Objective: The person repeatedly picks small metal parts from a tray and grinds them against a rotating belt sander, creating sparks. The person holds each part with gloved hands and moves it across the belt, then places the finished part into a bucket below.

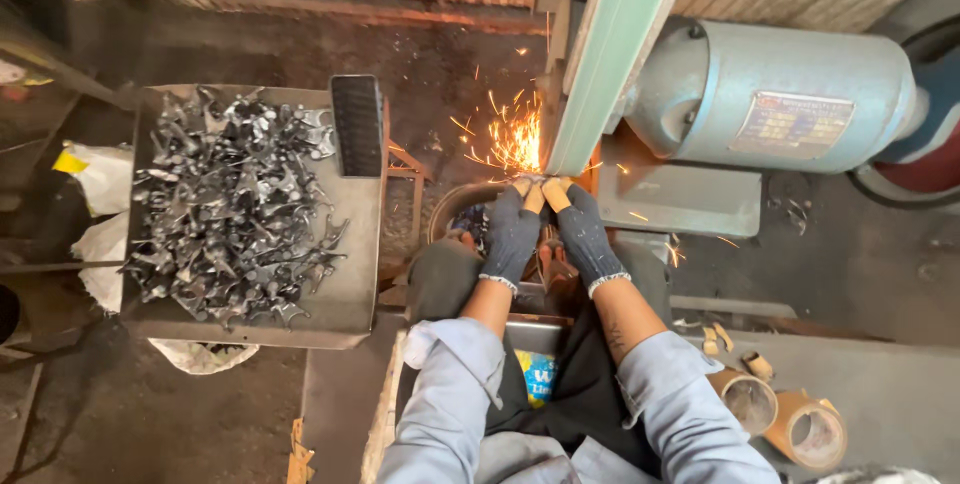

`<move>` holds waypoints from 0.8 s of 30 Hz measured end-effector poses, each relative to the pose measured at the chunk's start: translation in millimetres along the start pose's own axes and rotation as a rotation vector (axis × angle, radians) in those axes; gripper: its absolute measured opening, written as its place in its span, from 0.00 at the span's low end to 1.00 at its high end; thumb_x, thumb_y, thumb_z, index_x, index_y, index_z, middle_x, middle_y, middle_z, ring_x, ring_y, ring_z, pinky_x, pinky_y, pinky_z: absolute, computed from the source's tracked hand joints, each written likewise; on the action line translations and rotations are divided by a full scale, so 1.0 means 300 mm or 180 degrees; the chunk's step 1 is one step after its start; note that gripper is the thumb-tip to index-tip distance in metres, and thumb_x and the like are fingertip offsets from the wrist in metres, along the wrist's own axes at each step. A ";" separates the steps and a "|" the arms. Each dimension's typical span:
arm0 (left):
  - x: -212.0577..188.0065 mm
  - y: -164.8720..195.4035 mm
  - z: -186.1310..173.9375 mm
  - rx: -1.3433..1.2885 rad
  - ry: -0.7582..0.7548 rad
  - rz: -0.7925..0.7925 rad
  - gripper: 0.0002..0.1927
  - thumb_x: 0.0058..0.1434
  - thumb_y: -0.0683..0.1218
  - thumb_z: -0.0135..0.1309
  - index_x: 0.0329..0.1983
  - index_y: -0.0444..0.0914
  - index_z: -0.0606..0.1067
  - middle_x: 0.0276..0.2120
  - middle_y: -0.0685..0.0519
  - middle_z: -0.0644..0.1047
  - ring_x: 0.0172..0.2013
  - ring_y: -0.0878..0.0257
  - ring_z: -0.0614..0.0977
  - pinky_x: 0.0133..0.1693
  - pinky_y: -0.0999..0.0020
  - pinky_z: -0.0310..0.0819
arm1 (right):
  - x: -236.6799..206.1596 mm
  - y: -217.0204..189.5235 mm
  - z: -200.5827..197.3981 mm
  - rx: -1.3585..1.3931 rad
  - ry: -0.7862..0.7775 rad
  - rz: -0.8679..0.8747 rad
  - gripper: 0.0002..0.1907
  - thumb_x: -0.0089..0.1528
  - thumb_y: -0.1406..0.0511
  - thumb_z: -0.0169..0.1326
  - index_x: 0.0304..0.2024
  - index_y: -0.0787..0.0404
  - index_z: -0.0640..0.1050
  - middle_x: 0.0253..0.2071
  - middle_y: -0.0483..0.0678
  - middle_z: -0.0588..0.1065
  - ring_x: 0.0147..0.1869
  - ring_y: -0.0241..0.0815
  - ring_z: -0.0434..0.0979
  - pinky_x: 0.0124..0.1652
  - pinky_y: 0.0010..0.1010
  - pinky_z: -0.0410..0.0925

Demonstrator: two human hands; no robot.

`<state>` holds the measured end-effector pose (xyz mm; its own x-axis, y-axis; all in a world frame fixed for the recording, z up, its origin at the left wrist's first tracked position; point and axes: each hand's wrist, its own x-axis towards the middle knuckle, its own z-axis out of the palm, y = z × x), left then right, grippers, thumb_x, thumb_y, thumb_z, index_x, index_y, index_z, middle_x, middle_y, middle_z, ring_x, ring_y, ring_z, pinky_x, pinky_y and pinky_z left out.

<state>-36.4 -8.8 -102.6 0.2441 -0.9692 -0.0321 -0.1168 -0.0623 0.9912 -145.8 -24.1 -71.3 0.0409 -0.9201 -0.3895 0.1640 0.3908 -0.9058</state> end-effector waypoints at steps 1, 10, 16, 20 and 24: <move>0.002 0.003 0.002 0.0235 -0.0037 0.0090 0.15 0.69 0.47 0.52 0.52 0.31 0.77 0.46 0.41 0.82 0.47 0.52 0.83 0.50 0.62 0.74 | -0.002 0.002 -0.011 0.0144 0.0037 0.0100 0.18 0.68 0.59 0.52 0.52 0.68 0.78 0.44 0.47 0.79 0.45 0.35 0.77 0.44 0.26 0.71; 0.005 0.045 -0.016 0.0641 -0.1456 0.0383 0.18 0.67 0.52 0.52 0.50 0.33 0.77 0.44 0.38 0.81 0.46 0.42 0.82 0.47 0.56 0.75 | -0.116 -0.052 -0.077 0.1397 0.0342 -0.0144 0.16 0.66 0.63 0.53 0.54 0.64 0.76 0.47 0.46 0.79 0.48 0.37 0.79 0.48 0.28 0.73; -0.004 0.070 -0.066 0.2023 -0.1859 0.1460 0.18 0.62 0.48 0.56 0.53 0.34 0.75 0.50 0.37 0.78 0.51 0.40 0.79 0.52 0.51 0.74 | -0.260 -0.087 -0.067 -0.0364 0.0103 0.0361 0.19 0.65 0.63 0.59 0.54 0.69 0.78 0.40 0.52 0.79 0.39 0.40 0.76 0.39 0.31 0.69; -0.020 0.114 -0.089 0.2070 -0.1405 0.1539 0.29 0.48 0.49 0.63 0.54 0.34 0.76 0.52 0.35 0.78 0.50 0.41 0.79 0.50 0.49 0.74 | -0.353 -0.115 -0.044 -0.0474 0.0254 0.0395 0.25 0.64 0.61 0.59 0.59 0.67 0.74 0.40 0.51 0.81 0.40 0.37 0.78 0.40 0.28 0.71; 0.005 0.148 -0.103 -0.0147 -0.2046 0.0282 0.20 0.58 0.45 0.63 0.53 0.35 0.76 0.42 0.48 0.83 0.44 0.58 0.85 0.47 0.62 0.79 | -0.324 -0.184 -0.080 -0.0115 -0.0390 -0.0249 0.28 0.62 0.58 0.57 0.62 0.62 0.71 0.46 0.44 0.81 0.46 0.32 0.81 0.45 0.24 0.75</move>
<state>-11.4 -5.6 -54.5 -0.3909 -0.9204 -0.0063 -0.0649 0.0207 0.9977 -182.5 44.5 12.6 0.1497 -0.9433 -0.2962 0.1359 0.3163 -0.9389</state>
